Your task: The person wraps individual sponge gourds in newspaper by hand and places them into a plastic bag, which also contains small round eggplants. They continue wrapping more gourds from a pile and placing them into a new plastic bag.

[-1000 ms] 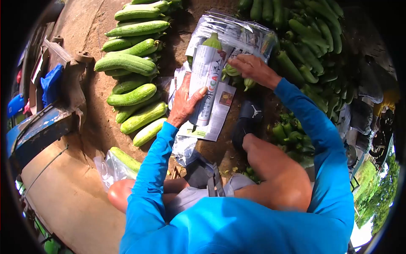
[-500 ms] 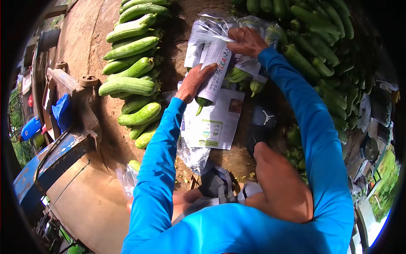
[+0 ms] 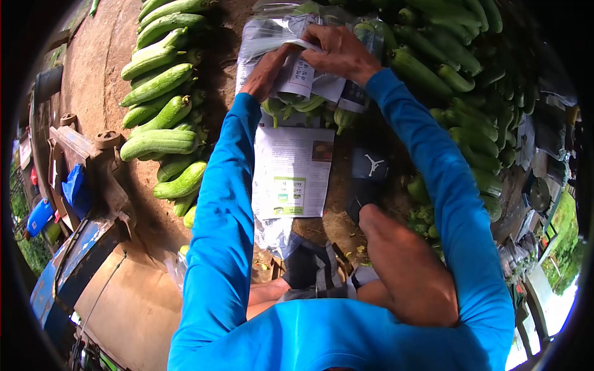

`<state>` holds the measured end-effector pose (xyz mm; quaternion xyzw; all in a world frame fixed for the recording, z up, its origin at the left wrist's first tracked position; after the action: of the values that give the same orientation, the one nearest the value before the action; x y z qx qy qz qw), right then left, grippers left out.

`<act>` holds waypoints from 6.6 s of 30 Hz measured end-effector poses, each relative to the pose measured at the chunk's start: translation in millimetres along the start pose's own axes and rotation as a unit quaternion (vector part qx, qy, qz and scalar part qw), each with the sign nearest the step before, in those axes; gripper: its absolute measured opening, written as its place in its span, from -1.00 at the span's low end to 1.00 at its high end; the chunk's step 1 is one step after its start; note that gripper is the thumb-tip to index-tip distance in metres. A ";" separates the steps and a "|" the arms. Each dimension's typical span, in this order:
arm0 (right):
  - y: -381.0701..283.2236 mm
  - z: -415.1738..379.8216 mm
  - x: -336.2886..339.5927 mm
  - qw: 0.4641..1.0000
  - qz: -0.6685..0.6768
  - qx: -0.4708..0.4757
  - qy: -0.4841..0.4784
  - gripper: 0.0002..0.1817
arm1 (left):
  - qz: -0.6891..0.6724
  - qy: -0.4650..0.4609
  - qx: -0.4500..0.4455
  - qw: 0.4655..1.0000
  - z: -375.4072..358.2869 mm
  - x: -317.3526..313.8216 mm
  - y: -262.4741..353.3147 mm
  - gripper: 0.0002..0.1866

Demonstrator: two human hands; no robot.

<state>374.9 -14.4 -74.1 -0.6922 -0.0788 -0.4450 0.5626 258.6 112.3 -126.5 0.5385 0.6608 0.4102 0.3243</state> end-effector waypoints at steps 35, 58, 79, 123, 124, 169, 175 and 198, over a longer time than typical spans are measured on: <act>-41.3 -9.2 -26.6 0.982 -0.119 0.121 0.083 -0.58 | 0.400 0.189 -0.040 0.896 -45.6 9.7 -11.6 -0.27; -30.6 -15.4 -78.0 0.956 -0.217 0.193 0.034 -0.59 | 0.260 0.329 -0.205 0.885 -194.6 85.2 24.8 -0.72; -30.1 -18.1 -74.2 0.973 -0.191 0.131 0.024 -0.55 | 0.376 0.326 0.106 0.861 -51.2 301.7 45.0 -0.37; -137.6 -315.4 -202.9 0.934 -0.252 0.159 -0.199 -0.38 | -0.274 0.316 -0.094 0.904 -449.7 65.7 8.8 -0.55; -138.0 -310.7 -201.9 0.922 -0.244 0.190 -0.232 -0.50 | -0.299 0.320 -0.107 0.893 -448.4 65.5 6.1 -0.57; -151.0 -356.6 -176.3 0.973 -0.165 0.065 -0.146 -0.77 | -0.014 -0.232 0.120 0.965 -285.7 -34.5 -135.9 -0.28; -149.6 -355.5 -172.2 0.983 -0.150 0.054 -0.096 -0.80 | 0.116 -0.249 0.115 0.955 -279.9 -39.3 -136.4 -0.37; -43.2 -291.7 -152.0 0.939 -0.059 -0.315 -0.125 -0.71 | 0.571 0.048 -0.173 0.801 -307.2 -103.7 -138.0 -0.09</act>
<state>104.9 -187.3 -159.1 -0.8782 -0.0453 -0.3892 0.2743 -48.4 -59.8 -111.7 0.7333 0.1666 0.6534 0.0871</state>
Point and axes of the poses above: each hand's wrist, its own z-axis towards the middle knuckle, its own x-axis out of the back of the hand, y = z × x, the point moved 3 cm from there along z, towards the middle knuckle, and after that the axes turned 1 degree about -y, right-handed, at the moved point
